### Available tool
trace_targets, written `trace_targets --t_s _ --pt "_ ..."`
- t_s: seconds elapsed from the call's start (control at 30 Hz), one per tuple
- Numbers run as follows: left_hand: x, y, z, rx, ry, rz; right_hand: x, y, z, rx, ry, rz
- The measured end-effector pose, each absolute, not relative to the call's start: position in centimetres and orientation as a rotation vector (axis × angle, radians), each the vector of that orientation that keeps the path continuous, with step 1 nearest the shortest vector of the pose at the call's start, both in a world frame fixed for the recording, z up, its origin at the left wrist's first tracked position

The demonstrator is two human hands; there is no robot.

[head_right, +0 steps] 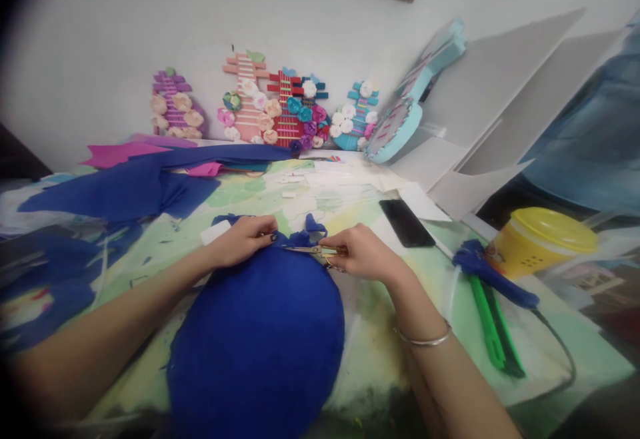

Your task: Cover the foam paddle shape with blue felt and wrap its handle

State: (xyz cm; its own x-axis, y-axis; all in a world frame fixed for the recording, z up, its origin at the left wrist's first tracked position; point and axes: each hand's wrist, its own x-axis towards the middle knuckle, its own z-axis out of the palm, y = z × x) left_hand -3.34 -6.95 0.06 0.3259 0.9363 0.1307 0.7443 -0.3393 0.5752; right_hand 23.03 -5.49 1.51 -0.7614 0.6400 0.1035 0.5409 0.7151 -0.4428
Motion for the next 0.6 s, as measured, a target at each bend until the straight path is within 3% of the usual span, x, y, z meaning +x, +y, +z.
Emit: trace_targets --t_s 0.33,0.6 --pt "-3.29 -7.18 0.09 2.191 1.418 0.678 23.01 -5.29 1.07 -0.948 -2.623 0.600" --pt "-2.95 -7.46 0.15 2.215 1.362 0.688 22.34 -5.68 1.06 -0.949 -2.598 0.828"
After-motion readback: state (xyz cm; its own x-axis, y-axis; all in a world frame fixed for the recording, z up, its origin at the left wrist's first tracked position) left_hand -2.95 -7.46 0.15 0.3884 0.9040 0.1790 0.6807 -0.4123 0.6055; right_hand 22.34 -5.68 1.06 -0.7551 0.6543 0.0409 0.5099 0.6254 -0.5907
